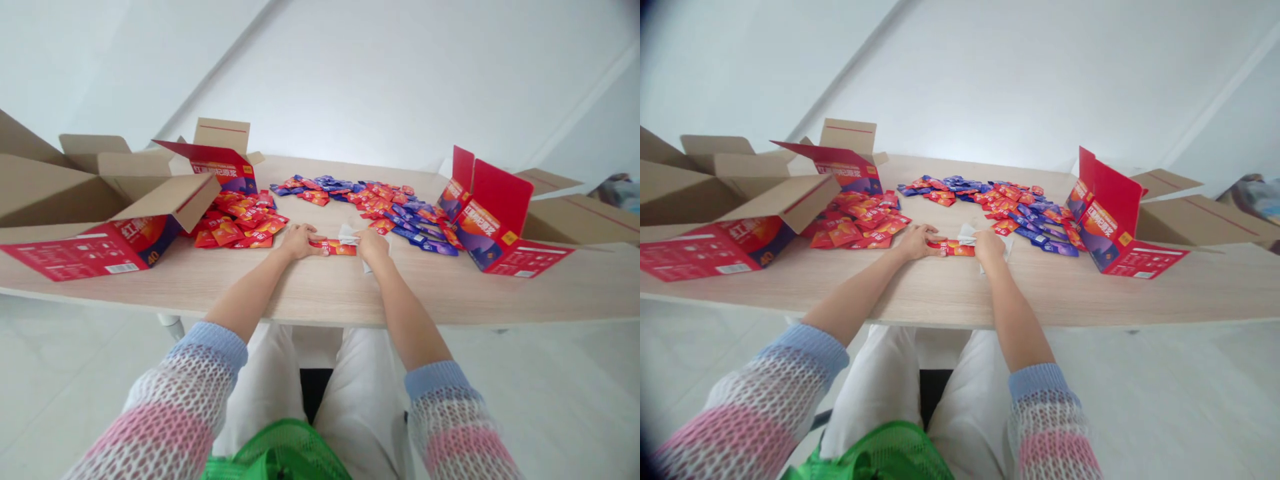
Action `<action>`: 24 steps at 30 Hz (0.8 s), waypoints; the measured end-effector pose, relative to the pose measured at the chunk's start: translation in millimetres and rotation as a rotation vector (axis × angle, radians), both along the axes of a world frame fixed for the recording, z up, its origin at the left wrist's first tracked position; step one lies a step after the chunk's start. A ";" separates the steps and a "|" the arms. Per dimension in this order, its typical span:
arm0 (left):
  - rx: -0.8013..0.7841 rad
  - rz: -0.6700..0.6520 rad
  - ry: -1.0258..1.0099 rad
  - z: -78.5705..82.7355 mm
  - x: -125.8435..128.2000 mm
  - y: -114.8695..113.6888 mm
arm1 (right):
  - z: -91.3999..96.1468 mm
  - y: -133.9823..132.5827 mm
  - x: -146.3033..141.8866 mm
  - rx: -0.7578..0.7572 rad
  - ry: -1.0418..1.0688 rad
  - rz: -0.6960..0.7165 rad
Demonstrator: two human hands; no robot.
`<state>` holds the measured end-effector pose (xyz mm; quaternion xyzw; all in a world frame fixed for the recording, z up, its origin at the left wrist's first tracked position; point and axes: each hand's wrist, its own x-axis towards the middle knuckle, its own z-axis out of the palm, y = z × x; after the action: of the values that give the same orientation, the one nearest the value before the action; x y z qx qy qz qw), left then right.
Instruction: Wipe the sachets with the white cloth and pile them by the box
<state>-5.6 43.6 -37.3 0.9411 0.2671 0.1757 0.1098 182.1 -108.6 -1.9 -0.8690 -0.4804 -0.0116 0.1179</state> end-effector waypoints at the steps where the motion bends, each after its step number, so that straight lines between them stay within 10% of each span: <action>1: -0.001 0.005 0.001 0.3 0.7 -0.8 | -0.8 -2.4 4.9 0.005 0.004 -0.039; 7: -0.023 0.016 -0.016 5.5 3.3 -6.1 | -3.2 -11.8 21.7 0.191 0.029 -0.101; 16: 0.018 0.013 -0.037 -0.5 3.4 -3.6 | -3.6 -4.8 -16.2 0.113 -0.012 0.445; 24: -0.004 0.018 -0.033 2.4 2.7 -9.4 | -3.8 3.8 -17.1 -0.001 0.046 0.134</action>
<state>-2.9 34.1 -34.9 0.9355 0.2742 0.1915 0.1142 165.0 -104.8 -5.7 -0.8350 -0.5347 0.0168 0.1290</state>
